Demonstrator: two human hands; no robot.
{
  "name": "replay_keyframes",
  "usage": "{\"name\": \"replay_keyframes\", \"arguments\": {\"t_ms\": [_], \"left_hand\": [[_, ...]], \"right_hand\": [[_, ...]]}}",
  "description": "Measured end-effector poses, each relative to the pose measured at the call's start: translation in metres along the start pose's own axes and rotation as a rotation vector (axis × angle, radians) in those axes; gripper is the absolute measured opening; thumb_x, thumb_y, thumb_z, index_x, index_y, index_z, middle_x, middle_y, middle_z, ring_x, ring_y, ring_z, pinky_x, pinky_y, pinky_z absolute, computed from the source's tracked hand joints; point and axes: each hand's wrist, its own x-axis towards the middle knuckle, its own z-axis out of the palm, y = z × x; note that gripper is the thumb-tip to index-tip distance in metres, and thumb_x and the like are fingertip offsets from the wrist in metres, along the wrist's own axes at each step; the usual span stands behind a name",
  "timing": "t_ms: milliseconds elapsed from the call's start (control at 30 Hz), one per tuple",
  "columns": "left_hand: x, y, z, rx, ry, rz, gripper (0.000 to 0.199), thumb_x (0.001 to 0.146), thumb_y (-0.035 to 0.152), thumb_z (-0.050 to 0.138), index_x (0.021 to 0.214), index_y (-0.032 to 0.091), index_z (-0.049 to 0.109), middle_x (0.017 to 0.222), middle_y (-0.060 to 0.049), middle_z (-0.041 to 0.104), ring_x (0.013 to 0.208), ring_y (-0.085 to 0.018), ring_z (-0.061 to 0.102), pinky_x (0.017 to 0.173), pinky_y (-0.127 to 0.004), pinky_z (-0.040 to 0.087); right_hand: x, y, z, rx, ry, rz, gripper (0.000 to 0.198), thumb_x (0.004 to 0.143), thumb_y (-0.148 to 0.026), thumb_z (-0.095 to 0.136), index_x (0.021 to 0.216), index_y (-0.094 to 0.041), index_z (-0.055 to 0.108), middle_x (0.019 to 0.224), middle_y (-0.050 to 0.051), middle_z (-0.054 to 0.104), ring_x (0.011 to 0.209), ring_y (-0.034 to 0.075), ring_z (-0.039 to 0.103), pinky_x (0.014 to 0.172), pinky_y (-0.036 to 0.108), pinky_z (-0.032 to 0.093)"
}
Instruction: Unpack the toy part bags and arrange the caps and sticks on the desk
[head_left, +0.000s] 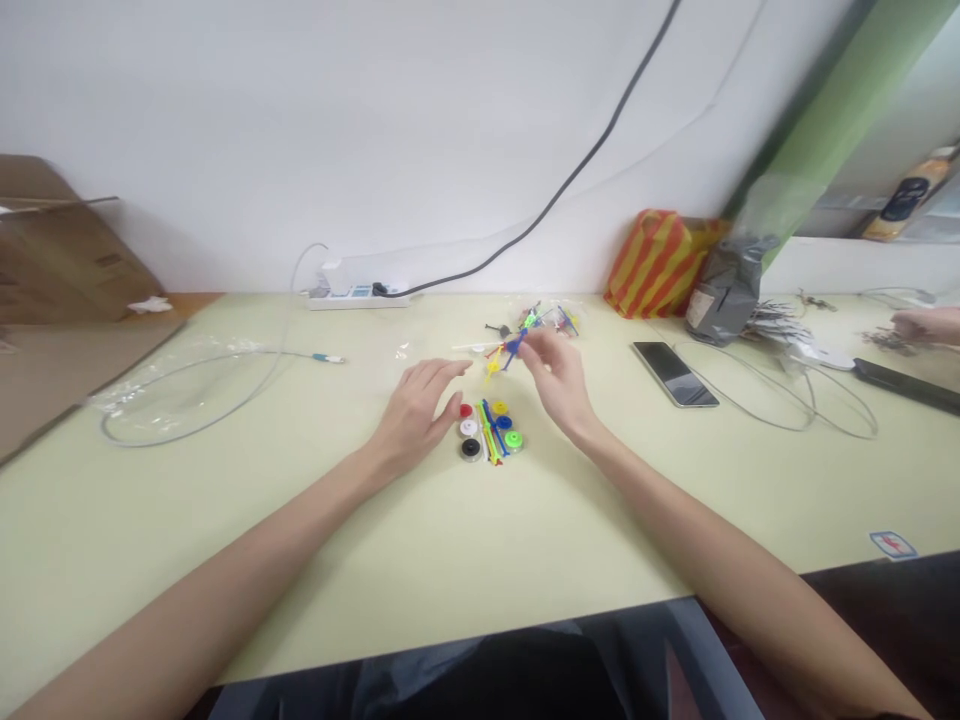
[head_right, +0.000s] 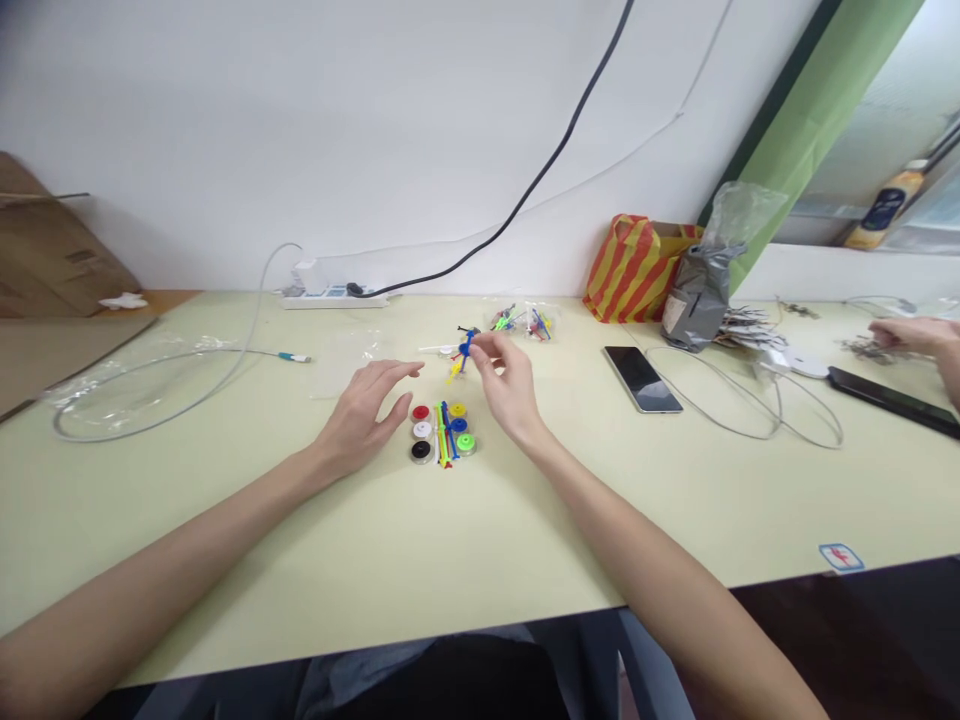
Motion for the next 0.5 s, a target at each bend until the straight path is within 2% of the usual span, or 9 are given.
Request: {"name": "replay_keyframes", "arguments": {"t_ms": [67, 167, 300, 500], "left_hand": [[0.000, 0.003, 0.000, 0.011, 0.049, 0.005, 0.044, 0.102, 0.023, 0.050, 0.146, 0.023, 0.045, 0.125, -0.010, 0.064, 0.119, -0.026, 0.058, 0.103, -0.044, 0.044], [-0.002, 0.006, 0.000, 0.008, 0.101, 0.032, 0.050, 0.102, 0.026, 0.053, 0.150, 0.026, 0.039, 0.124, -0.010, 0.064, 0.118, -0.026, 0.058, 0.103, -0.044, 0.045], [-0.004, 0.009, 0.001, -0.004, 0.128, 0.057, 0.040, 0.104, 0.026, 0.052, 0.143, 0.026, 0.044, 0.127, -0.010, 0.063, 0.122, -0.026, 0.058, 0.103, -0.044, 0.045], [-0.004, 0.008, 0.002, -0.031, 0.172, 0.035, 0.025, 0.105, 0.027, 0.046, 0.130, 0.024, 0.050, 0.122, -0.009, 0.065, 0.115, -0.025, 0.060, 0.100, -0.043, 0.048]], "right_hand": [[-0.008, -0.017, 0.011, 0.211, -0.110, 0.042, 0.024, 0.099, -0.045, 0.059, 0.102, -0.022, 0.061, 0.097, 0.005, 0.069, 0.090, 0.020, 0.066, 0.084, 0.035, 0.050], [-0.018, -0.031, 0.023, 0.366, -0.218, 0.076, 0.029, 0.096, -0.052, 0.062, 0.102, -0.024, 0.060, 0.102, 0.005, 0.066, 0.089, 0.019, 0.066, 0.088, 0.036, 0.051], [-0.024, -0.035, 0.028, 0.429, -0.280, 0.093, 0.031, 0.095, -0.054, 0.063, 0.101, -0.024, 0.060, 0.104, 0.005, 0.064, 0.092, 0.019, 0.063, 0.089, 0.036, 0.051], [-0.025, -0.037, 0.029, 0.441, -0.311, 0.171, 0.035, 0.090, -0.059, 0.067, 0.099, -0.025, 0.062, 0.107, 0.005, 0.064, 0.096, 0.020, 0.063, 0.090, 0.035, 0.051]]}}
